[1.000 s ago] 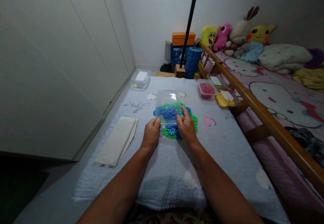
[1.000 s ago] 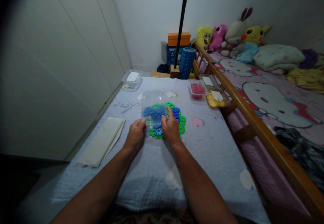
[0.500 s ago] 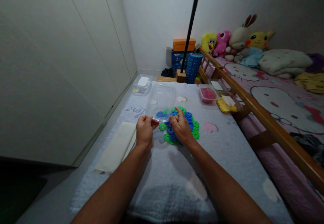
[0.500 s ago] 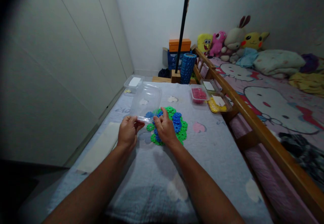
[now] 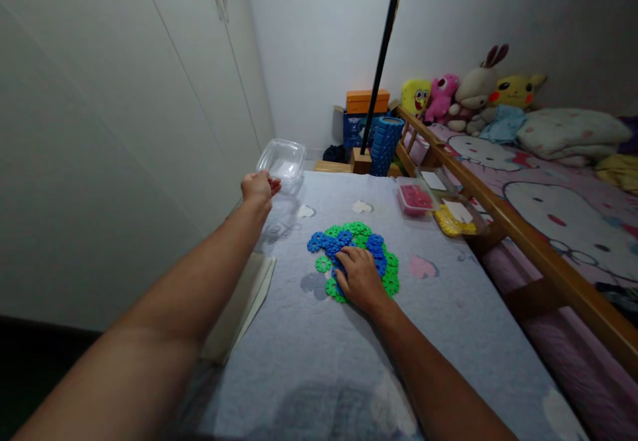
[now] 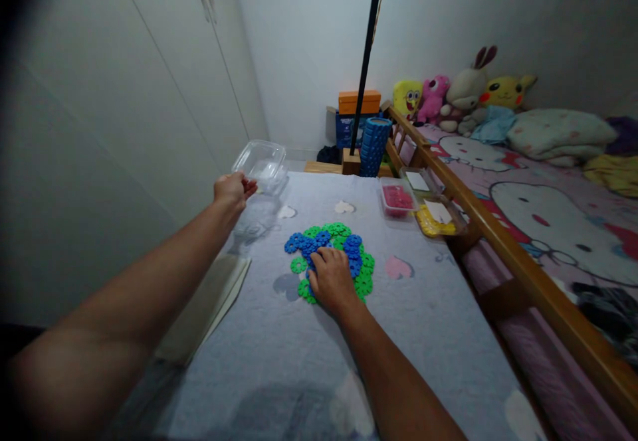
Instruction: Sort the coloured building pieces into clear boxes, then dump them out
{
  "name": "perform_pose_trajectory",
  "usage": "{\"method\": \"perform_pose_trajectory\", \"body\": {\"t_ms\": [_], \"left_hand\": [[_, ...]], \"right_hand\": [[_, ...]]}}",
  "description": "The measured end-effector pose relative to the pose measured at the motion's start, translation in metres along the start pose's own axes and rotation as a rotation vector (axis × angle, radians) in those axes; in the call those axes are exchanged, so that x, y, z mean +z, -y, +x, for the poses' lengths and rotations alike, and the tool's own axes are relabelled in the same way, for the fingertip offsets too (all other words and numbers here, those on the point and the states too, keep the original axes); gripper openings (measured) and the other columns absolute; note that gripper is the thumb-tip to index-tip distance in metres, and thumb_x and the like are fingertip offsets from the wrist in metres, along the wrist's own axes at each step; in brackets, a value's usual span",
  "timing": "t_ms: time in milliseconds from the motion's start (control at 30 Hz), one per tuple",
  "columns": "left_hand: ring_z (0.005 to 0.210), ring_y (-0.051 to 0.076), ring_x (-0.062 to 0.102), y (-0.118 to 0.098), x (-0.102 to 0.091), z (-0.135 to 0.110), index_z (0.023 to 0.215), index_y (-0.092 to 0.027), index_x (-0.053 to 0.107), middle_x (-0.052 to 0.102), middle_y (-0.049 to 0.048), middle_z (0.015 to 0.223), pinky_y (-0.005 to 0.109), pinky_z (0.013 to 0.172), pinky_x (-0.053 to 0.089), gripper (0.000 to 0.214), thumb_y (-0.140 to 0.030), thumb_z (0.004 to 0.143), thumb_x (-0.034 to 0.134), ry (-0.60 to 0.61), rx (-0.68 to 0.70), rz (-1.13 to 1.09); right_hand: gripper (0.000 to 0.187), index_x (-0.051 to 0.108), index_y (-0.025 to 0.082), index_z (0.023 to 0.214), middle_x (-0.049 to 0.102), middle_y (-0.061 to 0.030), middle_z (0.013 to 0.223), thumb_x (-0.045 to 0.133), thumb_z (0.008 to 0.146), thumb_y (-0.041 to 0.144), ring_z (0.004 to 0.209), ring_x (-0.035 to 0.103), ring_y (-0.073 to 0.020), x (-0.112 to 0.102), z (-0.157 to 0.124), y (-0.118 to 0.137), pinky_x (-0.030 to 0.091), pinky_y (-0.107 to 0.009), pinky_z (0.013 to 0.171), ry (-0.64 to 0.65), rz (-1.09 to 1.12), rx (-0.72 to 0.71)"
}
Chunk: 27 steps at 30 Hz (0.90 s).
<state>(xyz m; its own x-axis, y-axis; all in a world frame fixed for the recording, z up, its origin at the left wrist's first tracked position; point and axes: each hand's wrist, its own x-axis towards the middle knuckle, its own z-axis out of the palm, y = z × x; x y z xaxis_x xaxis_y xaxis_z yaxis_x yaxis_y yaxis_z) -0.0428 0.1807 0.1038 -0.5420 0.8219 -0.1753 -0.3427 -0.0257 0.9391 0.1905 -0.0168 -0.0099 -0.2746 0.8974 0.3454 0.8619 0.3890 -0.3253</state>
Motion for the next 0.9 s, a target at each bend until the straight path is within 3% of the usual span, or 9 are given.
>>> {"method": "perform_pose_trajectory", "body": {"t_ms": [200,467,900], "left_hand": [[0.059,0.006,0.056,0.001,0.022,0.034,0.077,-0.018,0.042,0.047,-0.0053,0.063,0.019,0.065,0.050,0.021,-0.012,0.096,0.048,0.009,0.009,0.085],[0.054,0.008,0.054,0.014,0.044,0.057,0.072,-0.018,0.045,0.046,-0.0053,0.056,0.019,0.058,0.052,0.022,-0.012,0.093,0.052,-0.041,-0.041,0.064],[0.055,0.008,0.057,0.018,0.038,0.071,0.092,-0.016,0.054,0.048,-0.0043,0.065,0.020,0.061,0.053,0.016,-0.028,0.100,0.050,-0.114,-0.107,0.119]], "right_hand": [[0.033,0.070,0.018,0.126,0.068,-0.0150,0.132,0.064,0.093,0.023,0.123,0.058,-0.0312,0.001,0.000,0.000,0.041,-0.049,0.111,-0.004,-0.010,-0.006],[0.035,0.068,0.020,0.130,0.068,-0.0139,0.135,0.062,0.096,0.025,0.126,0.057,-0.0317,0.003,0.000,0.001,0.041,-0.051,0.113,-0.001,-0.020,-0.010],[0.034,0.067,0.021,0.130,0.067,-0.0128,0.134,0.063,0.097,0.026,0.125,0.057,-0.0315,0.003,0.000,0.001,0.041,-0.051,0.113,0.004,-0.035,-0.006]]}}
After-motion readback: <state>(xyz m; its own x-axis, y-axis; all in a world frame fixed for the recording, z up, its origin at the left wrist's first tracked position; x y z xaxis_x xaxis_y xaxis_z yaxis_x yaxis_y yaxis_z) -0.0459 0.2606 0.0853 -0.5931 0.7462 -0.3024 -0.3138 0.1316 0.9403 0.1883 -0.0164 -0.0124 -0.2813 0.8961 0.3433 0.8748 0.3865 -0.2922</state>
